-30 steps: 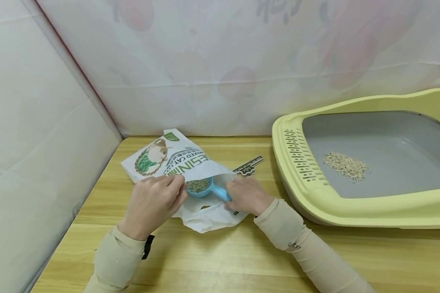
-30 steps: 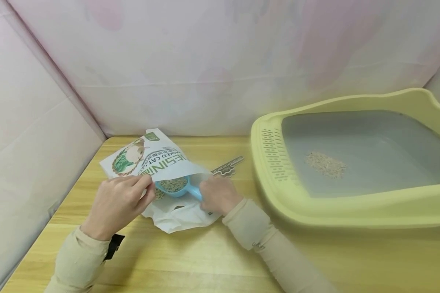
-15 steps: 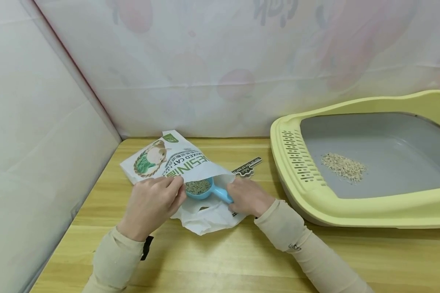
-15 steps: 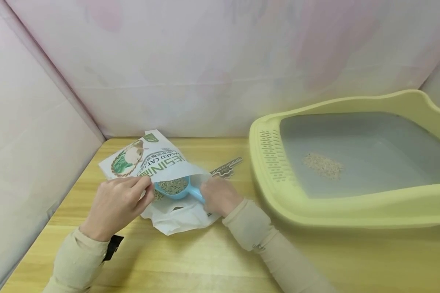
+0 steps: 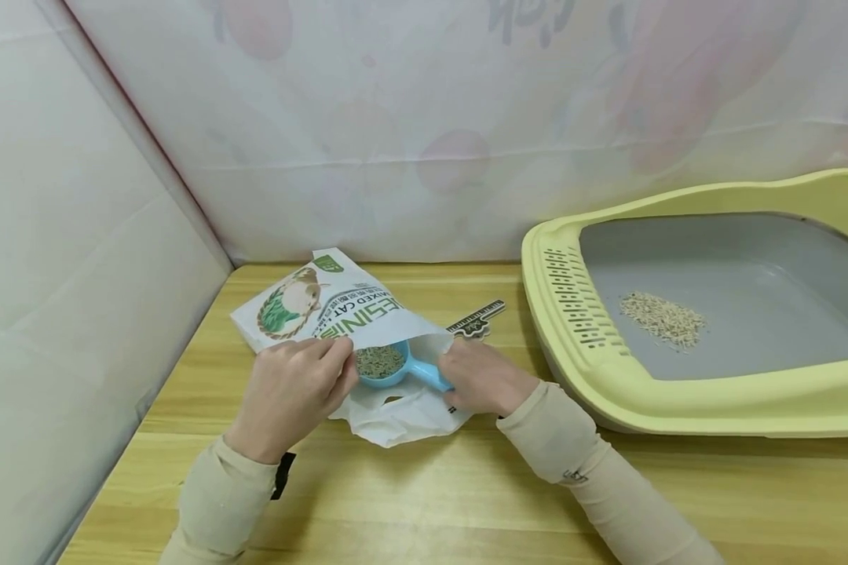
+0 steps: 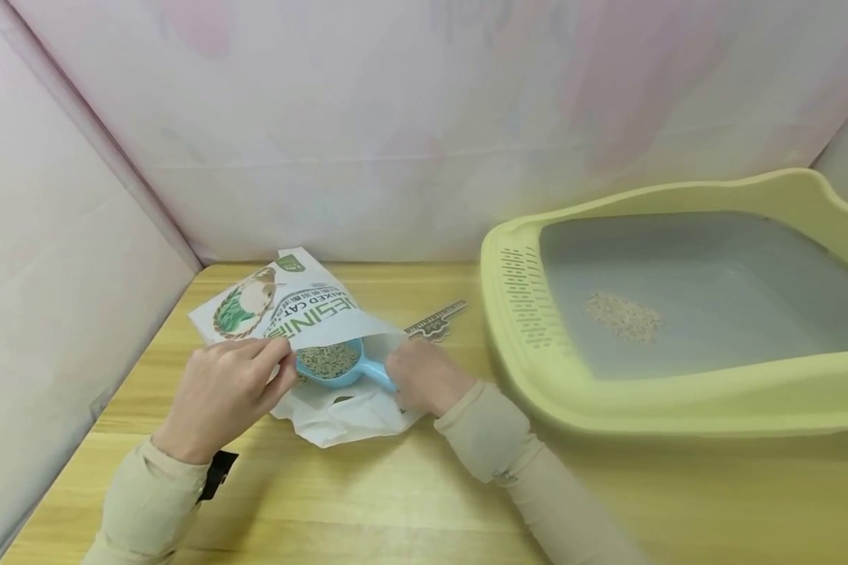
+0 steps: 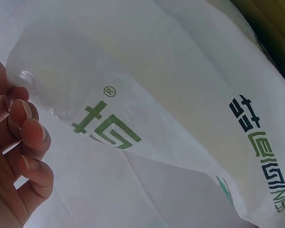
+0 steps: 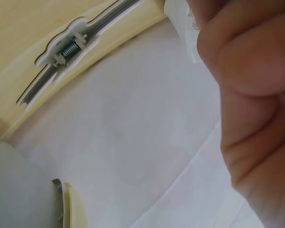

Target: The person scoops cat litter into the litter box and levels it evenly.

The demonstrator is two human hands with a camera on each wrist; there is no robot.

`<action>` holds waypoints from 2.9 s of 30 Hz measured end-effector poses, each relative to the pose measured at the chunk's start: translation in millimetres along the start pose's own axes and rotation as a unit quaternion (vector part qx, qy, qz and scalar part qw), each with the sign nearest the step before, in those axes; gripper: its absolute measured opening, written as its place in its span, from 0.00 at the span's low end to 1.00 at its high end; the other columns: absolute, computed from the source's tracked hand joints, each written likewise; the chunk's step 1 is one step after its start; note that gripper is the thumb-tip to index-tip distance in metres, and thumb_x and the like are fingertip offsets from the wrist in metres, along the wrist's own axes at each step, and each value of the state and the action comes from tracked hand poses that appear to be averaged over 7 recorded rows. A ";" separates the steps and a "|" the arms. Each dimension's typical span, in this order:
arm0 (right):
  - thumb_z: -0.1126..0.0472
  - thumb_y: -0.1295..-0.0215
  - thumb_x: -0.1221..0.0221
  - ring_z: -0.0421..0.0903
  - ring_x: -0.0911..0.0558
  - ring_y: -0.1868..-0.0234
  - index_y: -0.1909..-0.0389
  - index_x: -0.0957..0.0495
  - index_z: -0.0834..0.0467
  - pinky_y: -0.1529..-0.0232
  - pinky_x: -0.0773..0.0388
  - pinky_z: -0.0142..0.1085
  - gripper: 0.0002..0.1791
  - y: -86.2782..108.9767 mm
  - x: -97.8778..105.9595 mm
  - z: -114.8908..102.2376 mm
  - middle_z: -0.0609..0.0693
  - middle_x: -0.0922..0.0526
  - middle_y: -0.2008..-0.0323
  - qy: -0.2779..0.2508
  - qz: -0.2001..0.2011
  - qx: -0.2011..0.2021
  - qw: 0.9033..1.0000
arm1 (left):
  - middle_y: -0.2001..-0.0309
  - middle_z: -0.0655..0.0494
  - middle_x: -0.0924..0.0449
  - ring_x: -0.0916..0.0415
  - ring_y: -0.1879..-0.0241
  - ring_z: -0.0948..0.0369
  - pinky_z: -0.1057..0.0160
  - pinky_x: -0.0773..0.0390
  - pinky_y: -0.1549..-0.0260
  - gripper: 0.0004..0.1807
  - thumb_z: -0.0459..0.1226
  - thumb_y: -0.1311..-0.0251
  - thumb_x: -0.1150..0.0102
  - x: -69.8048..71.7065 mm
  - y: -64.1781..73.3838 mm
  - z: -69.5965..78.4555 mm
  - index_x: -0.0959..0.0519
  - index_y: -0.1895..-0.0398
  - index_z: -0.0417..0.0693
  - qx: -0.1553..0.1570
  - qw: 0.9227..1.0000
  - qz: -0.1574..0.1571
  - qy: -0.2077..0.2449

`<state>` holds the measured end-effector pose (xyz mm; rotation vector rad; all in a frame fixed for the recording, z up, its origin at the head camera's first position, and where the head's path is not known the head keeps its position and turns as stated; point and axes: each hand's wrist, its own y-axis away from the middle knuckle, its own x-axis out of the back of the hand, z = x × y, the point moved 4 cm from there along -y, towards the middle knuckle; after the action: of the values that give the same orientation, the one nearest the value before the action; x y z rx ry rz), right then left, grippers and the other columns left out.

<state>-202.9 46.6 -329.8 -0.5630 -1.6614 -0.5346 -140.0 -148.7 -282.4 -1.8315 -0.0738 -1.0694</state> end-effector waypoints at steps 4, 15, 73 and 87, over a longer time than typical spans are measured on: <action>0.69 0.46 0.32 0.42 0.35 0.78 0.85 0.35 0.57 0.76 0.33 0.33 0.20 2.6 0.2 2.0 0.47 0.39 0.84 0.005 -0.005 0.001 1.000 | 0.87 0.60 0.38 0.38 0.90 0.62 0.66 0.43 0.91 0.15 0.35 0.32 0.63 -1.1 -0.4 -0.7 0.32 0.79 0.43 0.002 1.000 0.005 0.000; 0.72 0.47 0.34 0.41 0.39 0.79 0.84 0.37 0.55 0.77 0.38 0.31 0.21 16.7 10.6 7.9 0.45 0.41 0.82 0.000 -0.006 -0.004 1.000 | 0.87 0.59 0.35 0.35 0.89 0.60 0.64 0.39 0.91 0.16 0.36 0.31 0.63 -1.0 0.2 -0.9 0.31 0.77 0.43 0.001 1.000 -0.004 0.000; 0.71 0.42 0.34 0.39 0.38 0.82 0.83 0.34 0.55 0.81 0.37 0.28 0.19 16.9 35.2 -9.8 0.44 0.40 0.83 -0.023 0.031 0.025 0.999 | 0.87 0.60 0.42 0.42 0.90 0.63 0.67 0.45 0.90 0.16 0.32 0.33 0.66 -0.4 -2.4 7.0 0.35 0.80 0.44 -0.038 0.999 -0.011 -0.026; 0.69 0.44 0.33 0.38 0.39 0.83 0.82 0.32 0.55 0.83 0.38 0.29 0.17 47.5 54.0 -1.9 0.43 0.39 0.84 0.000 0.009 0.002 1.000 | 0.87 0.59 0.39 0.40 0.90 0.62 0.67 0.42 0.89 0.16 0.33 0.32 0.66 0.0 -2.4 7.2 0.34 0.79 0.44 -0.032 0.999 -0.018 -0.025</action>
<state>-179.0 85.9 -274.4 -0.5742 -1.6562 -0.5191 -136.6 -142.0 -281.7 -1.9206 -0.1043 -1.0628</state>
